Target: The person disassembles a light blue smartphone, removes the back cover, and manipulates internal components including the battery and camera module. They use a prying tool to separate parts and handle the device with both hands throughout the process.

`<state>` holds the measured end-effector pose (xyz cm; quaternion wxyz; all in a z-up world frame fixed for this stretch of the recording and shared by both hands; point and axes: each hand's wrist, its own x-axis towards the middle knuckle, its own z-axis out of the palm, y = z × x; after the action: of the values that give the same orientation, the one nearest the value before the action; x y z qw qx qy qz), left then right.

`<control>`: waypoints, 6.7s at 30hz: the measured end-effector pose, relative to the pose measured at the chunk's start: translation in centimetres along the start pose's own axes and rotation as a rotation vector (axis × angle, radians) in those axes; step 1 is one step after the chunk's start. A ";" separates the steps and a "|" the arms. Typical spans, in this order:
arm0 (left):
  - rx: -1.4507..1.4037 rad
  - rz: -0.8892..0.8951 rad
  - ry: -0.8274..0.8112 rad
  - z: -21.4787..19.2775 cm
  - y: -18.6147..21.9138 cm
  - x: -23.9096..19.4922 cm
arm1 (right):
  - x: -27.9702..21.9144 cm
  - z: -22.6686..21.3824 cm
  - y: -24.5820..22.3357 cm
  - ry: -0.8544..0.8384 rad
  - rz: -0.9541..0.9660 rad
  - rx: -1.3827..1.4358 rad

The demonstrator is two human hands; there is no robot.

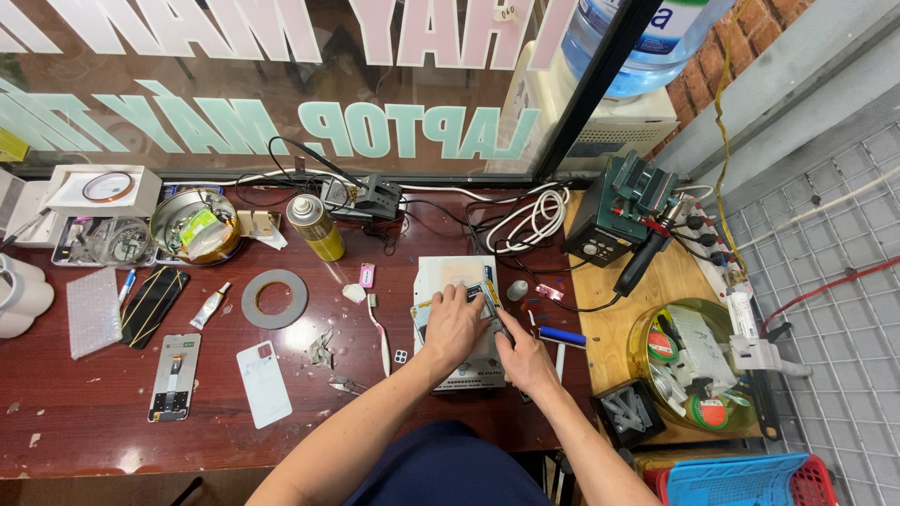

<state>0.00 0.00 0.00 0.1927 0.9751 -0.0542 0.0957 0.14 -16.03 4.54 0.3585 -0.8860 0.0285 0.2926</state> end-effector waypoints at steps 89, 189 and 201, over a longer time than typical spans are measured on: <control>-0.253 0.174 -0.111 -2.0 -4.0 -0.2 | 0.5 3.0 0.0 0.094 -0.178 -0.101; -0.341 -0.492 -0.537 -1.4 -6.9 4.4 | -1.4 0.7 4.6 -0.055 -0.030 0.571; -0.802 -0.620 -0.480 3.2 -8.8 3.1 | 0.3 2.0 3.1 0.170 -0.002 0.554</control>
<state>4.80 6.65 -5.49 0.5499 0.7900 0.1606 -0.2183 -1.43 -16.94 1.31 0.5835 -0.7758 0.1363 0.1978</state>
